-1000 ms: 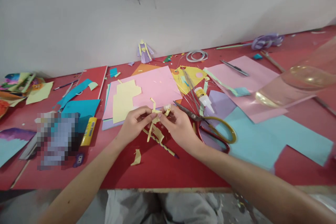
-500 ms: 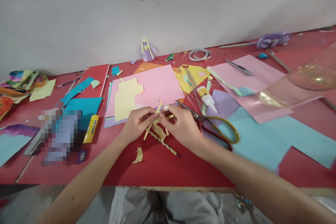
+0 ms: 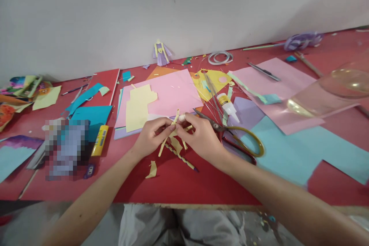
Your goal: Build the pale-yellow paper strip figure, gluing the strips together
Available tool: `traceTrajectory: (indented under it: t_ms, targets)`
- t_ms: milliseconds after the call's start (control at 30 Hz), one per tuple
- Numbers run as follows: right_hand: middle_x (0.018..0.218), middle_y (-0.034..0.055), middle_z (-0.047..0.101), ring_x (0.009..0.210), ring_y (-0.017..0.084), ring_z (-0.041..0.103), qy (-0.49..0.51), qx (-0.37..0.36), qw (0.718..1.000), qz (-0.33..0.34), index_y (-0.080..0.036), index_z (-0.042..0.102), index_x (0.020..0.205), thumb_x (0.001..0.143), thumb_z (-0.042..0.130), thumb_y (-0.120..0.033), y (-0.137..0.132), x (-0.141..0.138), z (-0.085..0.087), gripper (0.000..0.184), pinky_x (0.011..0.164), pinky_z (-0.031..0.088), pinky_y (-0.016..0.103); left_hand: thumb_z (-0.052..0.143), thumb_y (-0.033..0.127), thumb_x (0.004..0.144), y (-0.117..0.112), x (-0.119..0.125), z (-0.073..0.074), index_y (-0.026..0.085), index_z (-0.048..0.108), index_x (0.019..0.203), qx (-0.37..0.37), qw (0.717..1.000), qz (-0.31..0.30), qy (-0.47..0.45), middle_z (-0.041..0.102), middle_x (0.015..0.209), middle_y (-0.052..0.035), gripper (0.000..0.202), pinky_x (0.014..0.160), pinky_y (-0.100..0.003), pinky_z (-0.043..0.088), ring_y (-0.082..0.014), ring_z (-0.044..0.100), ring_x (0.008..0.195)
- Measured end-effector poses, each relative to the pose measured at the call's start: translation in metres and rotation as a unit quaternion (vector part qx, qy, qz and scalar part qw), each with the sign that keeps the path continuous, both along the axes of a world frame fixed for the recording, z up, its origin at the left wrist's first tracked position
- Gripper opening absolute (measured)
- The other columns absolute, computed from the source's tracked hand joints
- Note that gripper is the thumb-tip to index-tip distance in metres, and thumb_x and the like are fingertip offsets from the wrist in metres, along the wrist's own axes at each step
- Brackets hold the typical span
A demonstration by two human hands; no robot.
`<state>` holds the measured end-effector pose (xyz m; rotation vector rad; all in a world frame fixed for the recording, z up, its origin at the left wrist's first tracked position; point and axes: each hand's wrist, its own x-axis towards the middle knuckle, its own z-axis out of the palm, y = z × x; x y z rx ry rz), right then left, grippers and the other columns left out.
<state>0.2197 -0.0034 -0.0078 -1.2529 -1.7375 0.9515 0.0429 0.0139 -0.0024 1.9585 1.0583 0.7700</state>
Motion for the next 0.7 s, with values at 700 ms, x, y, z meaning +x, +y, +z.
traceTrajectory:
  t_ms: [700]
  targets:
    - [0.076,-0.0006,0.064,0.071,0.013,0.059,0.032,-0.019,0.999,0.003,-0.02,0.062,0.079,0.084,0.056,-0.022,0.0012,0.0017,-0.0042,0.008,0.062,0.045,0.023,0.048,0.035,0.093,-0.0002,-0.0011,0.0021,0.016,0.057,0.076,0.006,1.0,-0.024,-0.009,0.053,0.066,0.0016,0.027,0.058,-0.021,0.036,-0.0089,0.046,0.061]
